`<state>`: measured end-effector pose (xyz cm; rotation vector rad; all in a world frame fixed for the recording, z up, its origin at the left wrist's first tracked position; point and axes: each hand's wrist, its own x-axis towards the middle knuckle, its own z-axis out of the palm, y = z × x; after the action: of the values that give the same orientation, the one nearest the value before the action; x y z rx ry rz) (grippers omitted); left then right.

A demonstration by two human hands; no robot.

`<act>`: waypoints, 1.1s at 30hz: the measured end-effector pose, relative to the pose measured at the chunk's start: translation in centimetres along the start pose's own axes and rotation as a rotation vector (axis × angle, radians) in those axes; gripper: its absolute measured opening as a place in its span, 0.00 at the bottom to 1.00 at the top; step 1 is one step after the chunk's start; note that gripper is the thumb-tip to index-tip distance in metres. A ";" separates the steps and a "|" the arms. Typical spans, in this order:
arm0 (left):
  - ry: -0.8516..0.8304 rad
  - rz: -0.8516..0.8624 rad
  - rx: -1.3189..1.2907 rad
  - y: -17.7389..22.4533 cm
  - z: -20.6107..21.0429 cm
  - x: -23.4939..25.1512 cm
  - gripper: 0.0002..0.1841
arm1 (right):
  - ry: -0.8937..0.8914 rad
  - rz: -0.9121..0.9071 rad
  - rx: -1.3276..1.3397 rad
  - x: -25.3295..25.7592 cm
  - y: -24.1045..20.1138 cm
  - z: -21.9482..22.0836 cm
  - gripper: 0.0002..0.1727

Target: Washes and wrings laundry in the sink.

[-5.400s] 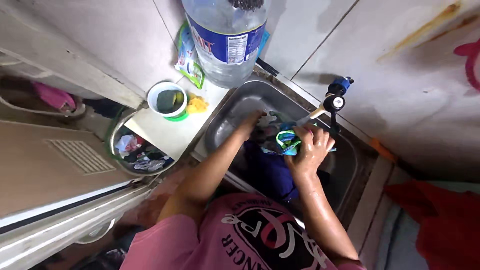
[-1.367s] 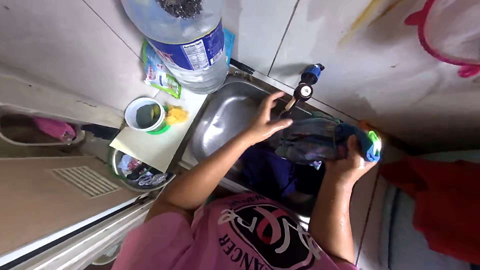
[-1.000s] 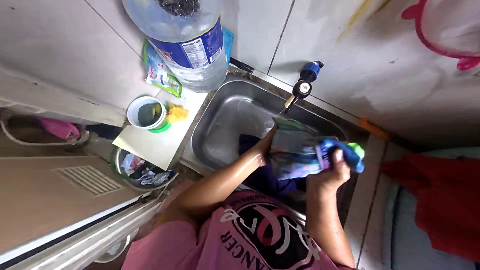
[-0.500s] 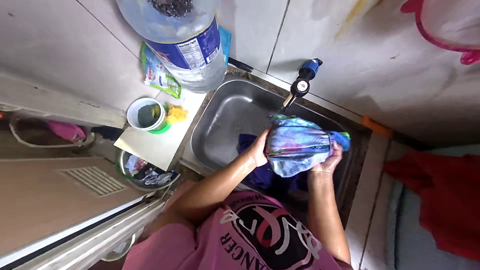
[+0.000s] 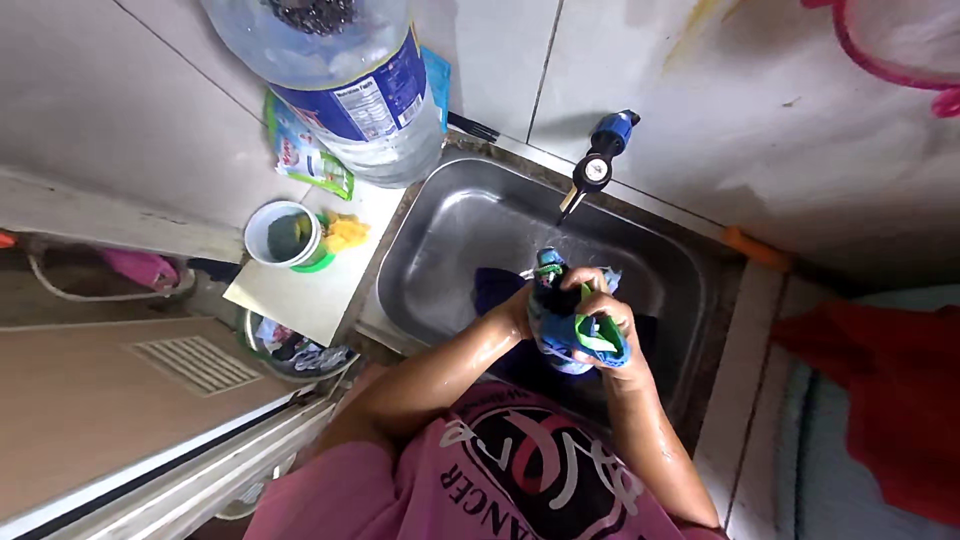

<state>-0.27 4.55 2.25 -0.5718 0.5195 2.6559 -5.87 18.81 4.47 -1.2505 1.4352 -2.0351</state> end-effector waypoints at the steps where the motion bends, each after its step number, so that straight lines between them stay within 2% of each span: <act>1: 0.008 -0.010 0.006 0.1 0.5 -0.4 0.24 | -0.023 -0.006 -0.030 0.1 -0.2 -0.1 0.15; 4: -0.157 0.055 -0.054 0.4 1.1 -0.6 0.25 | 0.005 -0.067 -0.019 0.1 -0.9 0.3 0.16; 5: -0.147 0.089 -0.082 0.3 1.0 -0.3 0.28 | 0.044 -0.081 0.022 0.0 -1.0 0.4 0.16; 7: -0.080 0.108 -0.083 0.1 0.8 0.0 0.37 | 0.149 -0.090 0.208 -0.2 -0.9 0.5 0.17; 9: -0.182 0.102 -0.107 -0.6 -0.6 1.2 0.44 | 0.222 -0.064 0.430 -0.5 -0.4 0.5 0.19; 10: -0.223 0.101 -0.112 -0.9 -1.0 1.7 0.44 | 0.264 -0.046 0.522 -0.6 -0.2 0.6 0.22; 12: -0.160 0.103 -0.136 -1.1 -0.8 1.7 0.38 | 0.350 -0.007 0.651 -1.0 0.5 0.4 0.27; 14: 0.046 0.096 -0.153 -0.9 0.8 1.4 0.27 | 0.493 0.056 0.738 -1.6 0.7 0.0 0.30; 16: 0.204 0.158 -0.128 -0.5 2.4 1.6 0.18 | 0.696 0.136 0.689 -2.0 0.4 -1.0 0.26; 19: 0.293 0.361 0.170 -0.3 3.6 1.7 0.10 | 0.881 0.269 0.587 -2.6 1.9 -3.1 0.22; 20: 0.285 0.434 0.274 -0.5 3.6 1.7 0.06 | 0.894 0.333 0.621 -2.9 2.6 -3.6 0.22; 21: 0.255 0.520 0.387 -0.8 3.6 1.7 0.05 | 0.893 0.398 0.665 -3.0 3.3 -3.9 0.24; 24: 0.081 0.912 0.919 -1.0 3.0 2.1 0.12 | 0.808 0.582 0.729 -2.2 4.0 -4.1 0.30; 26: -0.014 1.113 1.272 -0.5 3.5 2.1 0.16 | 0.737 0.720 0.677 -1.0 3.4 -4.1 0.31; 28: -0.047 1.183 1.498 -0.2 4.8 1.2 0.18 | 0.597 0.842 0.587 0.2 2.3 -4.4 0.26; 30: -0.045 1.138 1.662 -0.2 6.4 -0.1 0.16 | 0.467 0.934 0.511 1.4 1.4 -4.7 0.20; 33: -0.066 1.078 1.768 -0.9 7.1 -0.8 0.16 | 0.429 1.133 0.288 4.3 0.0 -4.2 0.18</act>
<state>-1.46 8.11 8.40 0.5031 3.0906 1.5398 -11.62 18.16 6.06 0.1909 1.4252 -1.5773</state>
